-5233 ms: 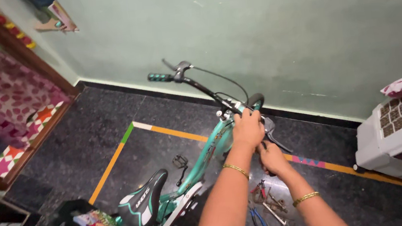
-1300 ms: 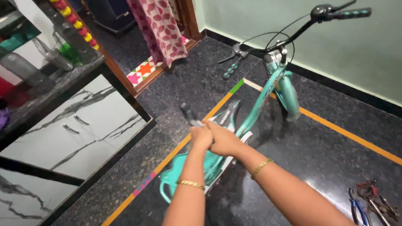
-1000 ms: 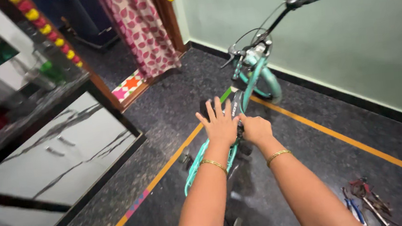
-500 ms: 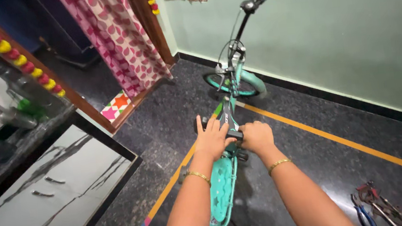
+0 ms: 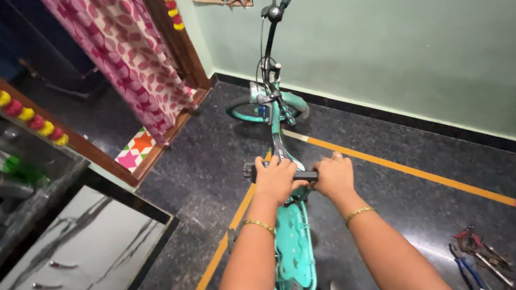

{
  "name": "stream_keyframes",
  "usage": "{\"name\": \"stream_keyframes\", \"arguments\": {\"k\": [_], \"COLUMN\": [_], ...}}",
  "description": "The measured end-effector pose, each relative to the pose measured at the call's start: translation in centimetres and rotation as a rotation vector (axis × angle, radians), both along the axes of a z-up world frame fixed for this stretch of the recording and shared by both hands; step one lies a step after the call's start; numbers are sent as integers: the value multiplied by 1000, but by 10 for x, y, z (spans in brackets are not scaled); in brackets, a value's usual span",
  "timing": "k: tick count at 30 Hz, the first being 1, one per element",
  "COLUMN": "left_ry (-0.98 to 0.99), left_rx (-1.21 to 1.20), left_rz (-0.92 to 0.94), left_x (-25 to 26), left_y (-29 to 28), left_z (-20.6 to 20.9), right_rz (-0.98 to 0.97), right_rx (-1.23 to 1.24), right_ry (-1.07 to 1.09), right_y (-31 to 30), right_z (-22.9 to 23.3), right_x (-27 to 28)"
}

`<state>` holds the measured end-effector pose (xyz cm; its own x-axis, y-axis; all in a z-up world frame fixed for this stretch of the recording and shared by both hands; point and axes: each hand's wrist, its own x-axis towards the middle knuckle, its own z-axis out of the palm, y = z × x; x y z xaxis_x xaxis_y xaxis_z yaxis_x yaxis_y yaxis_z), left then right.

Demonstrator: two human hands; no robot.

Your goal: The person uses pliers and a wrench to tighten the pedal on a teal bicycle. They then move the bicycle upright and use a floor pump to inflate the rear tire.

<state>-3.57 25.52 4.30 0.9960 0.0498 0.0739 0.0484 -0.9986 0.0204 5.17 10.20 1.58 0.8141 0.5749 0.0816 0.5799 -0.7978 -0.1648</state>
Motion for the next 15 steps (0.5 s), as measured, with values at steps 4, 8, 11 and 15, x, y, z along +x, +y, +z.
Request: {"name": "stream_keyframes", "arguments": {"k": [4, 8, 11, 15], "left_ry": [-26, -106, -186, -218], "left_rx": [-12, -26, 8, -13], "left_rz": [-69, -141, -157, -191], "left_x": [10, 12, 16, 12], "left_y": [8, 12, 13, 13], "left_z": [-10, -23, -27, -31], "right_rz": [-169, -463, -372, 282], "right_rx": [70, 440, 533, -72], "right_ry": [-23, -308, -271, 301], "right_y": [3, 15, 33, 58], "right_z": [0, -28, -75, -132], "right_x": [-9, -53, -116, -183]}}
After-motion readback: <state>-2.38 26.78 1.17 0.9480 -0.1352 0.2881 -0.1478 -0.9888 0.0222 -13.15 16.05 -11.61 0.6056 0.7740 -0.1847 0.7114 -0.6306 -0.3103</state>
